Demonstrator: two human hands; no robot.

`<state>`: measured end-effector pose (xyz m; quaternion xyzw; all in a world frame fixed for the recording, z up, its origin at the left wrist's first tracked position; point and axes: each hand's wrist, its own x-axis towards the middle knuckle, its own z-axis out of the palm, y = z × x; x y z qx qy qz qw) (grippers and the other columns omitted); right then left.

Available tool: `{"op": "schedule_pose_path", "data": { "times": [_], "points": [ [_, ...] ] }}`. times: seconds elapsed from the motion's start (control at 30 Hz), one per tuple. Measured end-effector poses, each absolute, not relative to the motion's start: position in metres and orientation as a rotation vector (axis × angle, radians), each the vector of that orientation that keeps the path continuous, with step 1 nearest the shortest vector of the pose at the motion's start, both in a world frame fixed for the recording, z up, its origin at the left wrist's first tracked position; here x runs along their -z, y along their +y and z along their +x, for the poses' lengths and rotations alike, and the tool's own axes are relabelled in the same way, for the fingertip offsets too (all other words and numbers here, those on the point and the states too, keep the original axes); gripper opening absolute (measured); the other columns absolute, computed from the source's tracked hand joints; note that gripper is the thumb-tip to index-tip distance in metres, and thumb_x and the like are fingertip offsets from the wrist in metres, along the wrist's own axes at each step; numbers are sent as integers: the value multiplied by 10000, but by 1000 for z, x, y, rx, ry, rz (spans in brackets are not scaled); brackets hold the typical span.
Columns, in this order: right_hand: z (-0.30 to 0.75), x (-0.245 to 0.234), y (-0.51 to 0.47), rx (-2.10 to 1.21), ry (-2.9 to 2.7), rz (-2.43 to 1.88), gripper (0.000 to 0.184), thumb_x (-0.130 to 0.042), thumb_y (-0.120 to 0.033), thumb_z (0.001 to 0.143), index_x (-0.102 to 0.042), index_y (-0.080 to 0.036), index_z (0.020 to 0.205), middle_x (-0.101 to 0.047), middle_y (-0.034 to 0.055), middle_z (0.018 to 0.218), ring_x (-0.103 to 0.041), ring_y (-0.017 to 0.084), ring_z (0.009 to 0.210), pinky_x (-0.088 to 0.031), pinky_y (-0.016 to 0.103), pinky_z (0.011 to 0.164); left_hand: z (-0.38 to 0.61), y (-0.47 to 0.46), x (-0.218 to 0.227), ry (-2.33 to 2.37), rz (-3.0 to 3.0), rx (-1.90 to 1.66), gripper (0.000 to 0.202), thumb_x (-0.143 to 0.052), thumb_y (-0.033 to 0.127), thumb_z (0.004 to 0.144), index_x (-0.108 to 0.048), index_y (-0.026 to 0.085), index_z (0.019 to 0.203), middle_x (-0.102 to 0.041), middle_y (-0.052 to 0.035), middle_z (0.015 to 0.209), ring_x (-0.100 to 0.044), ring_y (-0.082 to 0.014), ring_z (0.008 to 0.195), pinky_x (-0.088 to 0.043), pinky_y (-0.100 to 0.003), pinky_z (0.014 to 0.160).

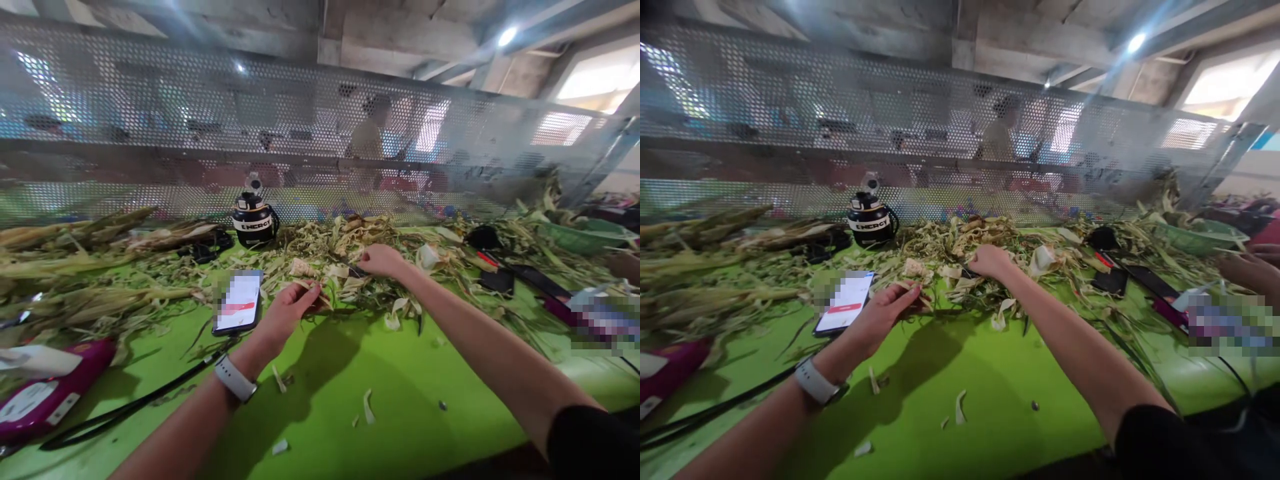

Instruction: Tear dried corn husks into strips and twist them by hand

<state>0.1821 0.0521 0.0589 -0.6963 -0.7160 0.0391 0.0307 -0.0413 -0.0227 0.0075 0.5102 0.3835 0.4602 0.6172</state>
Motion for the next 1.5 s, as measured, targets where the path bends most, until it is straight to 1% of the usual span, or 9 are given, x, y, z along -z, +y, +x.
{"op": "schedule_pose_path", "data": {
  "times": [0.17,0.37,0.47,0.6,0.73,0.87,1.0,1.23,1.5],
  "points": [
    [169,-44,79,-325,-2313,-2320,196,-654,-288,720,-707,-119,803,-699,132,875,-641,297,891,-485,321,725,-43,-21,-8,785,1022,-1040,178,-695,289,732,-674,140,828,-703,-25,759,-600,-95,667,-434,-181,630],
    [172,-47,97,-608,-2313,-2380,296,-541,-315,891,-558,-145,1133,-582,71,1133,-597,198,945,-517,383,791,-46,-19,-13,711,740,-896,139,-573,96,809,-652,120,921,-714,-67,799,-622,-91,632,-431,-163,525],
    [183,-56,94,-640,-2261,-2299,193,-654,-274,772,-665,-83,796,-661,59,756,-623,186,680,-503,290,590,-48,-18,-13,691,688,-864,165,-545,73,824,-639,123,950,-715,-71,850,-645,-97,673,-475,-176,580],
    [210,-65,75,-706,-2178,-2110,213,-651,-264,676,-592,-149,507,-508,-16,402,-500,123,415,-376,229,395,-46,-16,-8,687,795,-931,136,-657,93,754,-654,130,885,-720,-50,867,-647,-79,710,-480,-164,656],
    [229,-59,43,-716,-2051,-1884,155,-593,-314,712,-596,-160,691,-593,-10,562,-549,110,496,-429,217,466,-44,-14,-4,775,921,-1071,267,-787,195,625,-660,150,855,-724,-7,790,-648,-90,699,-480,-197,716],
    [221,-42,2,-677,-1912,-1531,313,-663,-384,673,-586,-137,849,-620,30,708,-530,113,555,-426,235,494,-45,-12,-2,829,960,-1152,390,-792,233,614,-637,168,966,-731,-5,783,-665,-117,741,-483,-245,776],
    [199,-30,-34,-459,-2134,-1444,323,-633,-374,726,-595,-158,963,-597,9,664,-462,105,493,-360,231,463,-45,-11,2,923,1015,-1194,283,-773,244,633,-630,156,860,-727,-14,773,-663,-122,729,-483,-241,739],
    [197,-38,-55,-420,-2065,-1221,246,-634,-368,745,-574,-183,897,-619,37,706,-490,119,499,-389,248,474,-44,-11,4,1082,1012,-1216,244,-751,293,645,-628,141,790,-712,-36,761,-644,-120,659,-448,-223,613],
    [178,-19,-55,-453,-2288,-1315,215,-633,-393,742,-568,-193,790,-606,-1,645,-440,92,465,-300,226,449,-39,-16,-3,1097,1053,-1317,209,-737,221,628,-621,138,780,-704,-34,766,-626,-119,658,-444,-220,574]
  ]
}}
